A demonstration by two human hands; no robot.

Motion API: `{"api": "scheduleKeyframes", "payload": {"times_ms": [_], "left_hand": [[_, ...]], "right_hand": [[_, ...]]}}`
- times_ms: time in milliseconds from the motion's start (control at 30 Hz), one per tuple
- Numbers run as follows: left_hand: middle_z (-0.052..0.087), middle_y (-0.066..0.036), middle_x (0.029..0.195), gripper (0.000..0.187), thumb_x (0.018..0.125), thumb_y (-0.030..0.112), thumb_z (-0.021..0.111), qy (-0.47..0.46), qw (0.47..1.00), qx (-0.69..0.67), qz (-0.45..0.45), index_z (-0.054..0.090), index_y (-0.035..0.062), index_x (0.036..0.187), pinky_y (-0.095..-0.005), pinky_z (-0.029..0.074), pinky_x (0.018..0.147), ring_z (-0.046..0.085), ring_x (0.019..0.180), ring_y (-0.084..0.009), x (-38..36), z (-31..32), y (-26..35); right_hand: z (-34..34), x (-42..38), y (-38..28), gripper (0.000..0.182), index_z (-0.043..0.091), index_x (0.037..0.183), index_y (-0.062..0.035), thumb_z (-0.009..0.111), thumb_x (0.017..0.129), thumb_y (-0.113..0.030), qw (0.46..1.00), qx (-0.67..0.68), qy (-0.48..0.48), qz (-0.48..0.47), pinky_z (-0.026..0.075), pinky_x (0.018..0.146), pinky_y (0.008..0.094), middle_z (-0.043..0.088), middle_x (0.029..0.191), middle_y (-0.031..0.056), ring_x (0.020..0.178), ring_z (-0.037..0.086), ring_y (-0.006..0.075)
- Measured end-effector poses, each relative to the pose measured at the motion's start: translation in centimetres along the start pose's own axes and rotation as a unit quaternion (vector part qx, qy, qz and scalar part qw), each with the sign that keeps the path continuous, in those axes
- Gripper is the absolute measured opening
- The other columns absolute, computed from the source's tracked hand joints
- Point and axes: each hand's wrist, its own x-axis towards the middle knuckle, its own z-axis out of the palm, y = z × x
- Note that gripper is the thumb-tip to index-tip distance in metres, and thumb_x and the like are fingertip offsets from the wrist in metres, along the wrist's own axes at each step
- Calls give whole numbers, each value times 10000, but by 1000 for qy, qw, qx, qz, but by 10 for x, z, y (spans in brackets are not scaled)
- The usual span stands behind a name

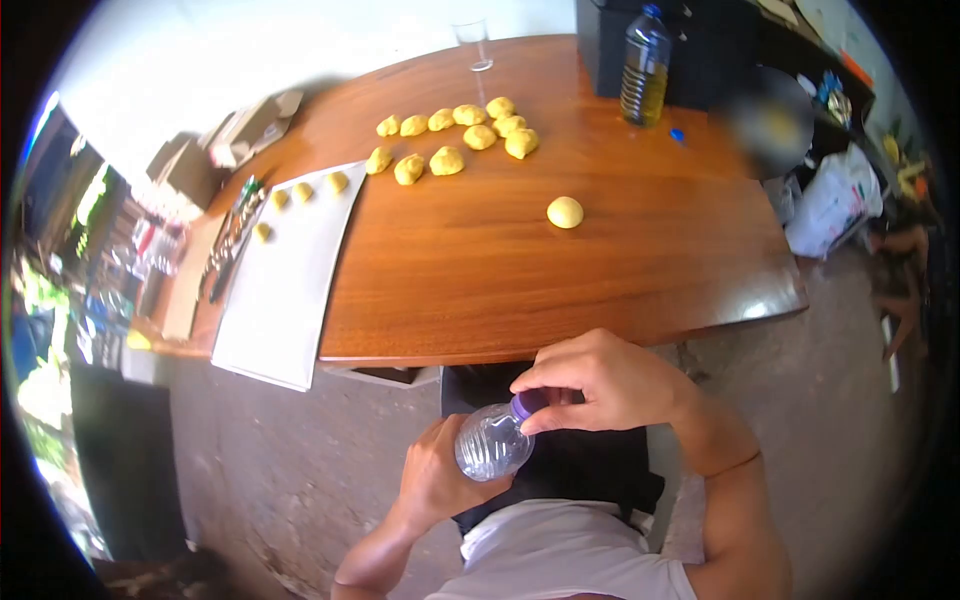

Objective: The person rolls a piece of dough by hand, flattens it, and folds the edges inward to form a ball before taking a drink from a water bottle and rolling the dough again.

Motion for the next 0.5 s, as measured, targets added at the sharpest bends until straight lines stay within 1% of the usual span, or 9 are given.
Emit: {"api": "scheduleKeyframes", "payload": {"times_ms": [167, 200, 267, 333, 367, 400, 433, 467, 500], "left_hand": [[732, -187, 969, 603, 621, 261, 927, -8, 993, 106, 48, 678, 1, 1106, -424, 580, 796, 716, 873, -377, 26, -14, 19], [738, -164, 971, 621, 630, 260, 936, -19, 998, 48, 37, 678, 2, 1133, -404, 583, 812, 726, 881, -337, 33, -20, 21], [723, -109, 1085, 756, 649, 223, 952, -75, 995, -68, -23, 614, 5, 1290, -365, 575, 896, 715, 988, -239, 51, -45, 34], [608, -132, 1309, 925, 770, 273, 871, -73, 968, -234, -44, 371, 4, 1500, -429, 521, 1034, 630, 1175, -291, 76, -78, 37], [652, -169, 1262, 704, 818, 299, 775, 12, 968, -100, 229, 517, 27, 1414, -449, 532, 1012, 637, 1195, -273, 112, -101, 34], [659, -167, 1248, 574, 892, 300, 680, 116, 973, -69, 189, 553, 22, 1377, -464, 518, 1033, 631, 1208, -303, 134, -103, 56], [646, -145, 1274, 558, 967, 319, 639, 124, 955, -122, 241, 528, -23, 1395, -385, 497, 1011, 636, 1157, -272, 176, -117, 49], [654, -152, 1272, 402, 979, 258, 590, 181, 866, 331, 328, 650, -11, 1271, -396, 460, 1044, 622, 1197, -278, 221, -140, 84], [663, -148, 1249, 328, 976, 254, 598, 213, 896, 126, 369, 721, 12, 1159, -394, 435, 1069, 610, 1210, -283, 264, -133, 92]], "right_hand": [[-6, -18, 9, 477, 725, 1074, 38, 820, 876, -385, 993, 57, 100, 12, 545, 640, 333, 700, 806, 145, 677, 664, 200], [-11, -24, 9, 477, 725, 1074, 38, 820, 876, -385, 992, 58, 113, 13, 545, 640, 333, 700, 806, 145, 677, 664, 200], [-19, -37, 10, 430, 727, 1069, 46, 806, 906, -345, 956, 96, 277, -31, 518, 605, 317, 686, 788, 126, 672, 631, 162], [-35, -61, 33, 373, 730, 1060, 47, 786, 927, -297, 932, 82, 353, -11, 497, 584, 311, 674, 777, 114, 664, 610, 147], [-41, -73, 47, 317, 733, 1051, 48, 766, 948, -250, 907, 67, 415, 7, 476, 563, 304, 661, 765, 103, 656, 589, 133], [-42, -81, 63, 317, 733, 1051, 48, 766, 948, -250, 908, 67, 414, 8, 476, 563, 304, 661, 765, 103, 656, 589, 133], [-41, -88, 80, 259, 737, 1035, 42, 747, 953, -204, 892, 39, 448, 41, 458, 549, 305, 650, 756, 96, 637, 576, 134], [-41, -95, 90, 204, 741, 1020, 36, 728, 957, -158, 872, 9, 483, 76, 440, 535, 306, 638, 747, 89, 618, 563, 136], [-42, -100, 89, 204, 741, 1020, 36, 728, 957, -158, 871, 5, 485, 80, 440, 535, 306, 638, 747, 89, 618, 563, 136]]}}
